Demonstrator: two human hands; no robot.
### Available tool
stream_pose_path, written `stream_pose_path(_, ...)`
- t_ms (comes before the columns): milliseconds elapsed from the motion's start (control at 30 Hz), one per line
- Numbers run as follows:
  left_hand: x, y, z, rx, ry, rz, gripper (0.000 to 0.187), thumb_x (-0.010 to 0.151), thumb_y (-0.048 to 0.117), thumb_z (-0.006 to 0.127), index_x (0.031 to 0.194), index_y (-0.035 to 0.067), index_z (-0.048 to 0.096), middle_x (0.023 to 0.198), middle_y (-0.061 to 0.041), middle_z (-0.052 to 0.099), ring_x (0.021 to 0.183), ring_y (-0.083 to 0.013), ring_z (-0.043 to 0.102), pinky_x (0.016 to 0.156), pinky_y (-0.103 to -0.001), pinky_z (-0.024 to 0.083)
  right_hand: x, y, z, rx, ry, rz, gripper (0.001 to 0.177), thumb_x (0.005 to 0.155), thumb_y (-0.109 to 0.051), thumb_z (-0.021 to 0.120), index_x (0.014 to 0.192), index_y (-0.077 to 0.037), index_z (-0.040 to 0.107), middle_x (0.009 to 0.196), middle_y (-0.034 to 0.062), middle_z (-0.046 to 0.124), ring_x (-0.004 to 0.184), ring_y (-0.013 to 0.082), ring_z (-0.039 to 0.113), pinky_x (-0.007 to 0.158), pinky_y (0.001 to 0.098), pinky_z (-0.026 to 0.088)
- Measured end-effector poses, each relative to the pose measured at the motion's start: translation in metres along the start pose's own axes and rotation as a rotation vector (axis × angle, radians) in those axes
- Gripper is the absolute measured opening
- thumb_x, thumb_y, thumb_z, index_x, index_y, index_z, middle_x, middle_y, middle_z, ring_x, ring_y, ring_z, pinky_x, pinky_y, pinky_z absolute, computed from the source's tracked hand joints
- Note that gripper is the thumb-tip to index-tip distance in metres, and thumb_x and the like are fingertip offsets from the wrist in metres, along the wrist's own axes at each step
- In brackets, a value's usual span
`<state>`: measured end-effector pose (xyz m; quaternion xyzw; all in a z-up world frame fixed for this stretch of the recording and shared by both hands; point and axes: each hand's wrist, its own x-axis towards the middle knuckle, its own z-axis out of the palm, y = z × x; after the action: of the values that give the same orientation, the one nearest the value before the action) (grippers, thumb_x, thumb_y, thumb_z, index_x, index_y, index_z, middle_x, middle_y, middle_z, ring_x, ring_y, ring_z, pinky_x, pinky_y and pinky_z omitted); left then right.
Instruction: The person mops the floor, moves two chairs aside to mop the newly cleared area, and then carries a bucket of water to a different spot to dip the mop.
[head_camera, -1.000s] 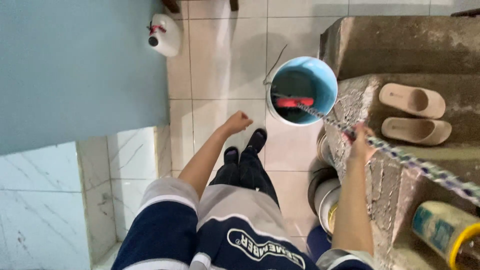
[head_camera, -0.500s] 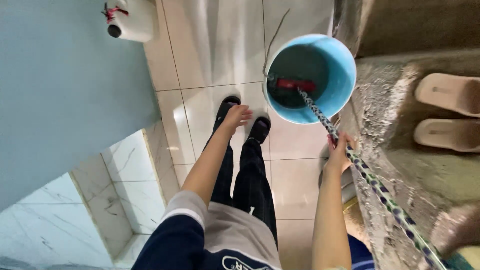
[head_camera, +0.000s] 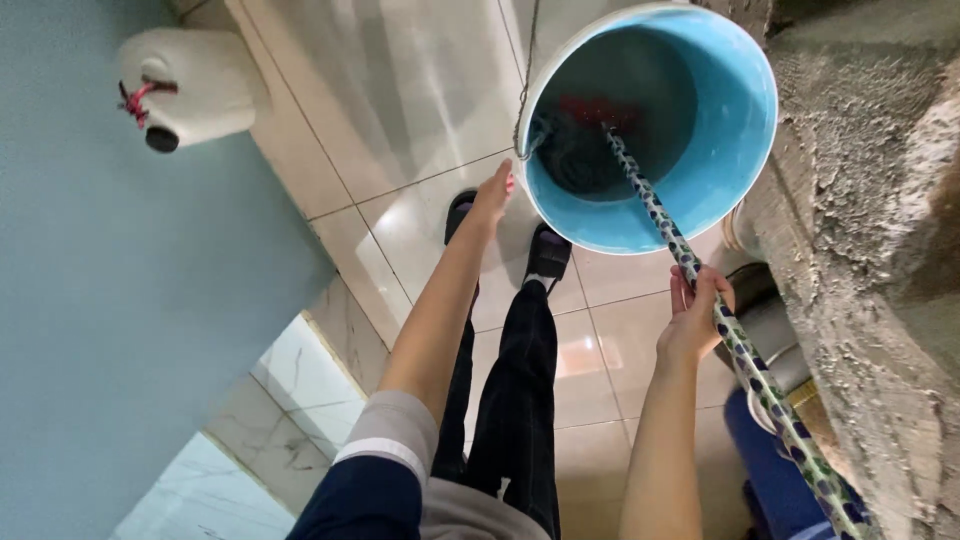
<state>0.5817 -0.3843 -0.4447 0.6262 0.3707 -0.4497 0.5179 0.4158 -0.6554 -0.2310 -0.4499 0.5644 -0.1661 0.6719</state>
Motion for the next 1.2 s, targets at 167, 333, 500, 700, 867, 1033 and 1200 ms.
stream_pose_path(167,0.016,0.027,0.002,0.027,0.017,-0.062,0.071,0.091,0.07,0.055,0.119,0.006,0.07,0.103,-0.004,0.066,0.092,-0.017,0.058,0.079,-0.036,0.045,-0.007,0.016,0.01,0.024,0.037,0.015,0.018,0.101,-0.009,0.067,0.116,-0.005,0.058,0.111,0.0109,0.07,0.099,0.0213,0.073,0.092,0.0326,0.061)
stream_pose_path(333,0.019,0.052,-0.002,-0.02,0.052,0.041,0.041,0.084,0.04,0.065,0.112,0.011,0.072,0.097,-0.001,0.071,0.089,-0.0136,0.063,0.078,-0.034,0.044,-0.003,0.035,0.016,0.052,0.066,0.032,0.018,0.1,-0.006,0.069,0.115,-0.005,0.059,0.11,0.0103,0.071,0.098,0.0201,0.073,0.092,0.0328,0.061)
stream_pose_path(500,0.009,0.069,-0.003,-0.126,0.065,0.252,0.016,0.084,0.015,0.061,0.096,0.007,0.068,0.087,-0.004,0.071,0.084,-0.015,0.064,0.08,-0.031,0.043,0.0,0.041,0.018,0.06,0.111,0.071,0.019,0.099,-0.009,0.068,0.115,-0.008,0.057,0.11,0.0083,0.071,0.097,0.0181,0.073,0.09,0.0303,0.061)
stream_pose_path(700,-0.101,0.131,0.023,-0.417,-0.213,0.574,0.008,0.082,0.003,0.058,0.09,0.003,0.059,0.087,-0.008,0.069,0.086,-0.0184,0.062,0.087,-0.031,0.047,-0.002,0.032,0.02,0.075,0.111,0.117,0.019,0.099,-0.01,0.069,0.114,-0.009,0.057,0.109,0.0068,0.07,0.098,0.0181,0.073,0.09,0.0293,0.061)
stream_pose_path(867,-0.182,0.16,0.056,0.052,-0.228,0.938,0.022,0.098,0.022,0.07,0.109,0.003,0.068,0.101,-0.006,0.067,0.099,-0.0163,0.06,0.088,-0.031,0.05,0.002,0.034,0.003,0.149,0.114,0.039,0.019,0.1,-0.009,0.07,0.114,-0.005,0.058,0.109,0.0109,0.07,0.096,0.0216,0.074,0.089,0.0306,0.061)
stream_pose_path(1033,-0.244,0.16,0.098,0.231,-0.354,0.837,0.033,0.107,0.033,0.062,0.111,0.002,0.07,0.087,-0.007,0.069,0.085,-0.0139,0.065,0.078,-0.028,0.05,-0.011,0.002,-0.011,0.196,0.106,-0.029,0.018,0.102,-0.009,0.069,0.113,-0.003,0.056,0.107,0.0141,0.068,0.092,0.0263,0.074,0.088,0.0351,0.064)
stream_pose_path(1200,-0.275,0.143,0.14,0.406,-0.437,0.492,0.036,0.104,0.037,0.051,0.121,0.006,0.058,0.071,-0.006,0.067,0.06,-0.0153,0.067,0.059,-0.031,0.052,-0.02,-0.018,-0.037,0.151,0.068,-0.118,0.016,0.103,-0.005,0.067,0.114,-0.002,0.056,0.115,0.0181,0.067,0.094,0.0289,0.074,0.089,0.0379,0.064)
